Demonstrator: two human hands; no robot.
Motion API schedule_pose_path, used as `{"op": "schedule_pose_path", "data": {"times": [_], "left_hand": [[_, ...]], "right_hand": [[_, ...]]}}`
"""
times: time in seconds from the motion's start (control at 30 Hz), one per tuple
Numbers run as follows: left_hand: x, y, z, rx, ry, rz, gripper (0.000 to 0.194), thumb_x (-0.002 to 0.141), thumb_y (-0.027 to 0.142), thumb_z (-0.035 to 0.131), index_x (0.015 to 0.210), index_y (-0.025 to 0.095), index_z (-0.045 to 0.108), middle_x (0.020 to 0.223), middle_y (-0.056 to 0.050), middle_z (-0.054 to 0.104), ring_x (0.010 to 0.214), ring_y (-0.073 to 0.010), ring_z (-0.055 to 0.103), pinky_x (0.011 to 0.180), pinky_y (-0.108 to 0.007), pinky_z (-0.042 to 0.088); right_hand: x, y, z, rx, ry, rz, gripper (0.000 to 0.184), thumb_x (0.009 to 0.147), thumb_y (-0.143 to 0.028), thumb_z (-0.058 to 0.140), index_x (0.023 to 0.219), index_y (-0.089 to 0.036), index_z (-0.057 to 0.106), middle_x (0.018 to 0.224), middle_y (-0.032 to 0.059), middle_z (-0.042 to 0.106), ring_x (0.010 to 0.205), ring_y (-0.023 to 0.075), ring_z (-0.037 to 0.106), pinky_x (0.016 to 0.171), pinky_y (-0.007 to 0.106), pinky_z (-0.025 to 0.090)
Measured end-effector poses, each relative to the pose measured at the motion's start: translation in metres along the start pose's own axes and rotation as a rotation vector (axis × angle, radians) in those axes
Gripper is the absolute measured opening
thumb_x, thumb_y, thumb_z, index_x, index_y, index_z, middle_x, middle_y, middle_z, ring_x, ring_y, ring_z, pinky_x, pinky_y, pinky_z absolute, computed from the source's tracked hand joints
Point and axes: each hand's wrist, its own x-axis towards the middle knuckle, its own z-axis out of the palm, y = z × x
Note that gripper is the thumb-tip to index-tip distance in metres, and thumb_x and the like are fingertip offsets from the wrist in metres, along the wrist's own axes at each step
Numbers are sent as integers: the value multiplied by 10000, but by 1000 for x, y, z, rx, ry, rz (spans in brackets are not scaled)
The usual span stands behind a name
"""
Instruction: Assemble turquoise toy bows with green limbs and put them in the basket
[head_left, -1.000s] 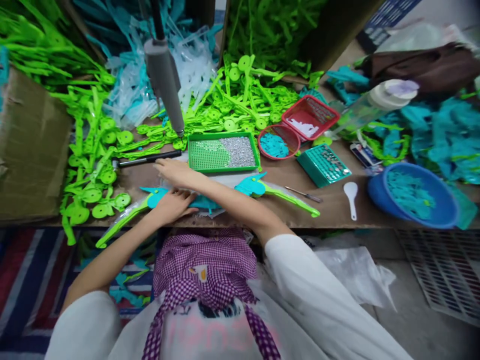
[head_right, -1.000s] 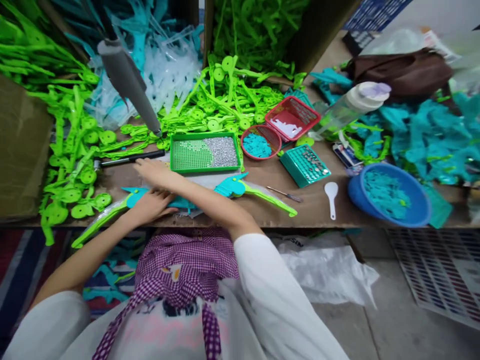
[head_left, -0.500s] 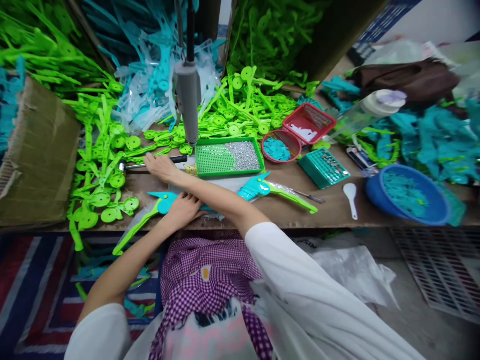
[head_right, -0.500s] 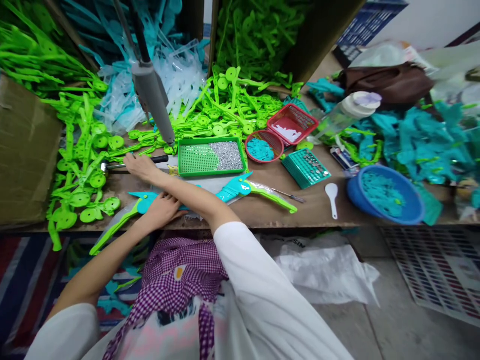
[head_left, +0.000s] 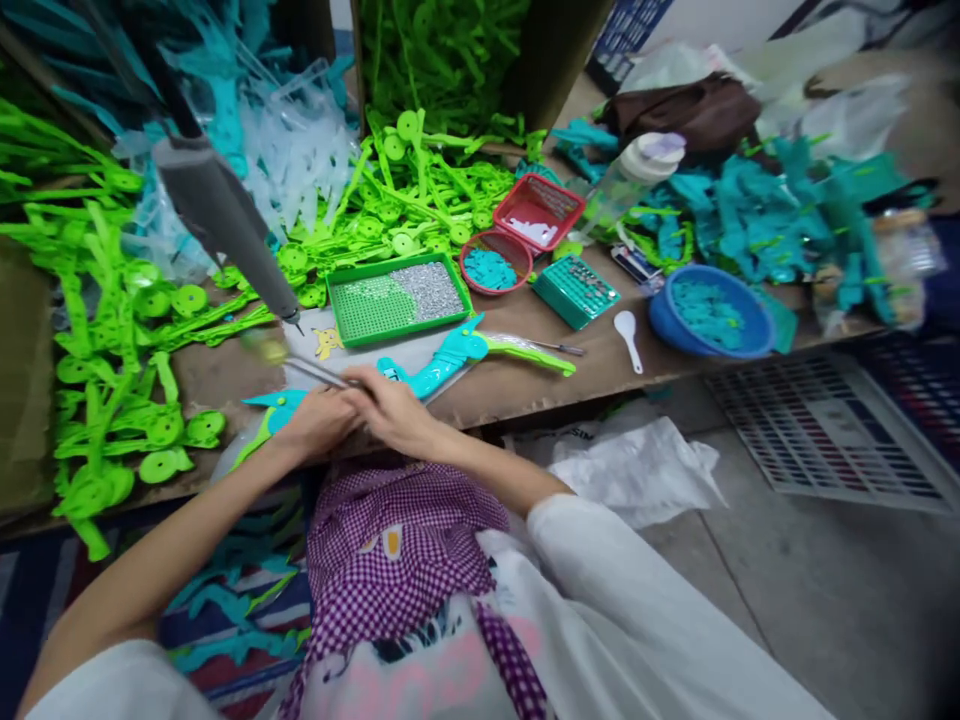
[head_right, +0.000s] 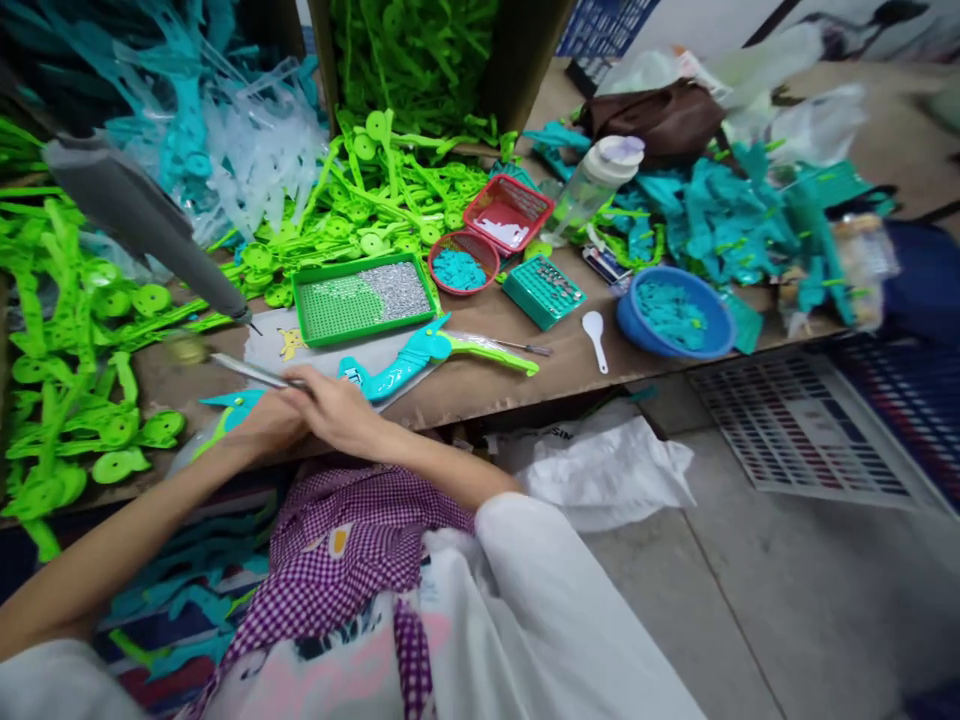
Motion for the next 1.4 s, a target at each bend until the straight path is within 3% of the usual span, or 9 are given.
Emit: {"op": "schedule_pose_path", "data": {"times": [0.13, 0.23, 0.3, 0.5, 0.63, 0.8, 0.97, 1.17, 1.4], "left_hand": [[1, 5, -12, 252, -218, 237, 470, 1012, 407, 336, 1421, 226, 479, 965, -115, 651, 806, -227, 624, 806, -369, 458], [2, 11, -19, 317, -267, 261, 527, 1019, 407, 291, 1518, 246, 338, 952, -116, 645, 785, -229, 614, 788, -355, 450], [3, 12, -21, 290, -274, 265, 540, 1014, 427, 292, 1528, 261, 319, 922, -105, 647, 766, -224, 611, 778, -344, 452], [6, 2, -16, 255, -282, 284, 552, 998, 451, 328, 1521, 273, 343, 908, -102, 673, 767, -234, 627, 753, -339, 477], [9, -3, -14, 248, -300, 253, 558, 985, 453, 374, 1518, 288, 350, 970, -104, 702, 802, -236, 649, 772, -340, 489], [12, -6, -15, 268, -338, 254, 576, 989, 458, 371, 1537, 298, 299, 998, -89, 714, 844, -236, 660, 799, -341, 488], [14, -10, -15, 236, -343, 261, 552, 988, 442, 385, 1520, 301, 344, 985, -85, 724, 824, -228, 664, 779, -329, 483], [17, -10, -15, 218, -342, 238, 560, 978, 459, 409, 1512, 299, 367, 986, -101, 719, 840, -251, 667, 757, -333, 482], [20, -7, -18, 182, -368, 230, 590, 962, 450, 459, 1524, 324, 329, 979, -90, 716, 820, -249, 664, 753, -334, 474]], "right_hand": [[-85, 46, -62, 58, 342, 408, 361, 981, -480, 318, 1095, -205, 523, 666, -29, 586, 549, 144, 570, 575, 274, 465], [-129, 73, -92, -127, 507, 546, 347, 941, -505, 376, 1007, -211, 548, 616, -38, 526, 533, 153, 531, 533, 263, 413], [-144, 85, -100, -224, 526, 564, 358, 935, -510, 374, 1019, -215, 558, 621, -24, 538, 554, 168, 544, 555, 272, 413], [-152, 107, -95, -383, 413, 594, 350, 944, -484, 350, 1027, -238, 586, 670, 20, 617, 570, 210, 589, 594, 293, 411], [-154, 106, -97, -335, 326, 538, 304, 940, -460, 376, 964, -229, 573, 711, 39, 649, 644, 219, 629, 629, 298, 431], [-157, 98, -94, -343, 553, 584, 347, 947, -489, 341, 986, -224, 561, 666, 12, 592, 544, 184, 561, 579, 281, 402], [-158, 101, -81, -316, 428, 671, 339, 931, -496, 360, 904, -229, 568, 602, -14, 517, 539, 183, 539, 575, 274, 358], [-159, 102, -90, -182, 656, 690, 419, 937, -543, 346, 968, -199, 585, 604, -40, 469, 543, 141, 483, 591, 249, 368], [-159, 108, -99, -224, 662, 672, 466, 936, -524, 367, 1134, -178, 608, 593, -31, 516, 531, 158, 517, 584, 266, 395]]}}
